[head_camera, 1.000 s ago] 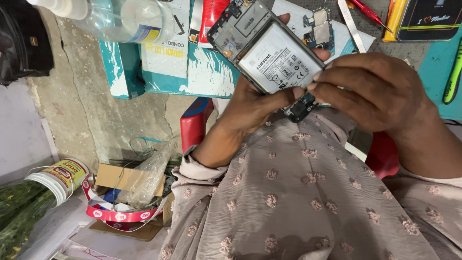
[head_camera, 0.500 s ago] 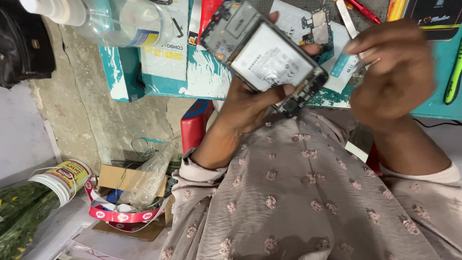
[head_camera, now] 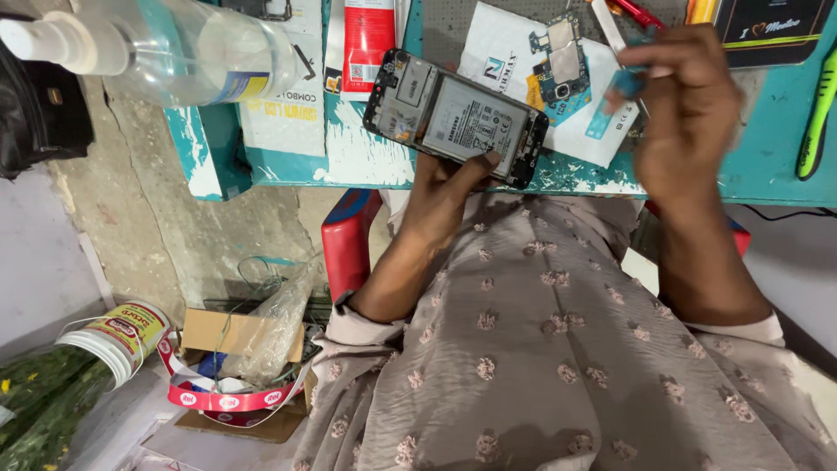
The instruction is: The person repairs a disassembled Samsung smartphone at a workbench. They pry at the phone body, use tweezers and a red tool to work on the internal board, lift out a small blue component, apply liquid to it from a bottle, and manipulate the small part with both hands.
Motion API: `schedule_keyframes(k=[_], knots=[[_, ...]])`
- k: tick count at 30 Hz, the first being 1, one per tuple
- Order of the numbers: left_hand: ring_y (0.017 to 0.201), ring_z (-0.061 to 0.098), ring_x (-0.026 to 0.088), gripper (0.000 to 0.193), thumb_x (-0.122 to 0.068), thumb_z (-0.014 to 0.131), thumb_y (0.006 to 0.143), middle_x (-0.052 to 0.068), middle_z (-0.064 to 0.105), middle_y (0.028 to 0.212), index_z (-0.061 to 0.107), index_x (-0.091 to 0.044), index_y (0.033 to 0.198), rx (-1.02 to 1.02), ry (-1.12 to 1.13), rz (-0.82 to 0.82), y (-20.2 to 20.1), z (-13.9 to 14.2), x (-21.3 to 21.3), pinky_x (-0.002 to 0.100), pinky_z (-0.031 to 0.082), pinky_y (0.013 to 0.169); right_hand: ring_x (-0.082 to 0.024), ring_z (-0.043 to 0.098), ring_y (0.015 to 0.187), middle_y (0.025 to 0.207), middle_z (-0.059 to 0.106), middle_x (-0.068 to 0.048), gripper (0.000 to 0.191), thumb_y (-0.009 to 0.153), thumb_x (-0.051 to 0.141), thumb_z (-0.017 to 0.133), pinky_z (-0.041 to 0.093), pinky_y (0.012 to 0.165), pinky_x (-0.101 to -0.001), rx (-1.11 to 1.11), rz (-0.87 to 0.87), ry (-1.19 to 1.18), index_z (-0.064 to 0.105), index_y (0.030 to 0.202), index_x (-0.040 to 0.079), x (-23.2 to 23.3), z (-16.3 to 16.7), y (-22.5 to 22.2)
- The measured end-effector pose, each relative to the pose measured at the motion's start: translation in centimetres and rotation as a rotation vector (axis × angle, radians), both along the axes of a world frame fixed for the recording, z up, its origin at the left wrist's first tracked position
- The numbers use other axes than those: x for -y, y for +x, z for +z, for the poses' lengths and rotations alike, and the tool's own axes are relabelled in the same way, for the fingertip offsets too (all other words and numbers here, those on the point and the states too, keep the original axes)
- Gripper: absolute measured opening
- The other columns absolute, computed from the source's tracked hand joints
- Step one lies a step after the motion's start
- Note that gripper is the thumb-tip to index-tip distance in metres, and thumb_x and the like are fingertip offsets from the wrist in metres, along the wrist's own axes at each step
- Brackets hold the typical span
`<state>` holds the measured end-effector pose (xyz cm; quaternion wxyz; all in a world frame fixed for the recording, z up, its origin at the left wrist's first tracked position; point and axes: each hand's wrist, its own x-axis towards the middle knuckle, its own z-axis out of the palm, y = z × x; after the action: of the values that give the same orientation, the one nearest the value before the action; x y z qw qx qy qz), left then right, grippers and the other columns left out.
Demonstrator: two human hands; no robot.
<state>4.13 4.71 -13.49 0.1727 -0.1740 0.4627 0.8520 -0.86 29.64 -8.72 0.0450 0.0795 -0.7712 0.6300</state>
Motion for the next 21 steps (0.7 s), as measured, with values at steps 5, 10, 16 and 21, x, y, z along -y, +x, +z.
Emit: schedule_keyframes(k=[5, 10, 16, 21], knots=[[0.105, 0.067, 0.016, 0.036, 0.001, 0.070, 0.098, 0.011, 0.069, 0.118, 0.055, 0.006, 0.130, -0.075, -0.069, -0.025, -0.2, -0.2, -0.3, 0.029, 0.057, 0.090, -0.032, 0.068, 0.102, 0.128, 0.051, -0.019, 0.033, 0.101, 0.001, 0.077, 0.058, 0.087, -0.0375, -0.241, 0.011, 0.580, 0.060, 0.129, -0.007, 3.3, 2.5, -1.2], [0.094, 0.068, 0.016, 0.030, 0.001, 0.072, 0.099, 0.014, 0.071, 0.108, 0.059, 0.011, 0.124, -0.092, -0.228, -0.100, -0.4, 0.1, -0.3, 0.027, 0.056, 0.080, -0.036, 0.064, 0.107, 0.128, 0.050, -0.018, 0.054, 0.092, 0.014, 0.093, 0.054, 0.089, -0.0445, -0.267, 0.028, 0.772, 0.059, 0.126, -0.008, 5.0, 4.2, -2.2], [0.094, 0.068, 0.012, 0.030, -0.001, 0.071, 0.096, 0.008, 0.071, 0.107, 0.058, 0.006, 0.122, -0.110, -0.171, -0.078, -0.6, 0.6, -0.2, 0.026, 0.058, 0.080, -0.036, 0.063, 0.110, 0.127, 0.051, -0.021, 0.044, 0.096, 0.003, 0.086, 0.053, 0.089, -0.0462, -0.215, 0.093, 0.714, 0.060, 0.130, -0.007, 4.9, 4.3, -3.4], [0.098, 0.070, 0.018, 0.031, 0.002, 0.074, 0.098, 0.015, 0.073, 0.111, 0.060, 0.010, 0.125, -0.165, -0.274, -0.134, -0.4, 1.5, -0.6, 0.028, 0.057, 0.081, -0.041, 0.062, 0.115, 0.130, 0.053, -0.018, 0.052, 0.095, 0.002, 0.085, 0.054, 0.095, -0.0470, -0.350, 0.073, 0.708, 0.057, 0.138, -0.004, 4.3, 3.2, -5.2]])
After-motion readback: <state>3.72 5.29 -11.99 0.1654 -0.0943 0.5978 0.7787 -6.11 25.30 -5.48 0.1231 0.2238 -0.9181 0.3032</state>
